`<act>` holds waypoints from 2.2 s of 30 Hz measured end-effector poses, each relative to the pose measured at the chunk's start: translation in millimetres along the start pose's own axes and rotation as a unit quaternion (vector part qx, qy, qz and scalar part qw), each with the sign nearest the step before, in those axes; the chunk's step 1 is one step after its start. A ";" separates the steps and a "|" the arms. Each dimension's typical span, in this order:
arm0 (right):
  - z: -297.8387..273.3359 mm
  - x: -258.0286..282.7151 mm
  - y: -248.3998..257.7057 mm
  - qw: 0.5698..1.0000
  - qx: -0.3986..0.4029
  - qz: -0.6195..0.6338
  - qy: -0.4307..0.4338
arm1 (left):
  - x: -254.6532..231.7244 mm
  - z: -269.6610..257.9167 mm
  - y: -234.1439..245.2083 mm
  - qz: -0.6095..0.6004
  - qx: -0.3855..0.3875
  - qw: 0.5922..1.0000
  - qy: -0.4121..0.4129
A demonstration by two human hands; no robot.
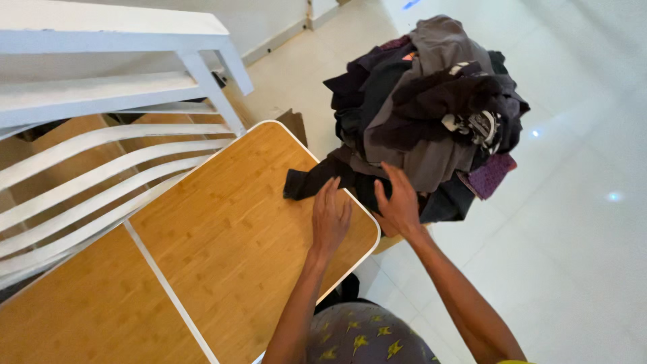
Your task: The person folds two t-shirts by hand on a small table, smoothing the fabric and folding the sleeves and body into a compact rectangle.
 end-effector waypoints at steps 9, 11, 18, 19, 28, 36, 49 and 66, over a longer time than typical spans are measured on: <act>48.2 -0.6 65.7 0.995 -0.096 -0.021 -0.013 | -38.1 105.3 -51.2 -0.082 0.036 0.989 -0.117; 57.7 4.1 83.1 0.990 -0.130 -0.046 0.007 | -49.7 125.0 -60.9 -0.091 0.040 0.986 -0.136; 94.4 -1.4 131.2 0.974 -0.187 -0.121 0.040 | -75.3 185.4 -100.1 -0.009 0.072 0.990 -0.125; 100.3 -2.8 137.7 0.970 -0.194 -0.137 0.051 | -79.1 191.0 -104.4 -0.001 0.071 0.990 -0.125; 186.9 -69.5 178.8 0.992 -0.103 -0.059 0.051 | -109.6 237.9 -103.1 -0.022 -0.076 0.991 -0.104; 235.0 -35.0 189.9 0.982 0.009 0.182 0.045 | -109.2 252.9 -62.4 -0.205 -0.201 0.958 0.021; 183.0 130.5 138.5 0.878 0.339 0.258 0.219 | -77.1 143.3 112.3 -0.152 -0.369 0.917 0.002; -5.9 268.5 -56.1 0.888 0.323 0.110 0.309 | -75.7 -59.2 398.8 0.097 -0.381 0.920 0.011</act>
Point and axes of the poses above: each hand's wrist, its own z-axis towards the middle knuckle, its own y-axis out of the back of the hand, x = y × z, the point moved 10 cm from there along z, towards the middle knuckle, and after that the axes turned 13 degrees about -y, right-handed, at the moved point
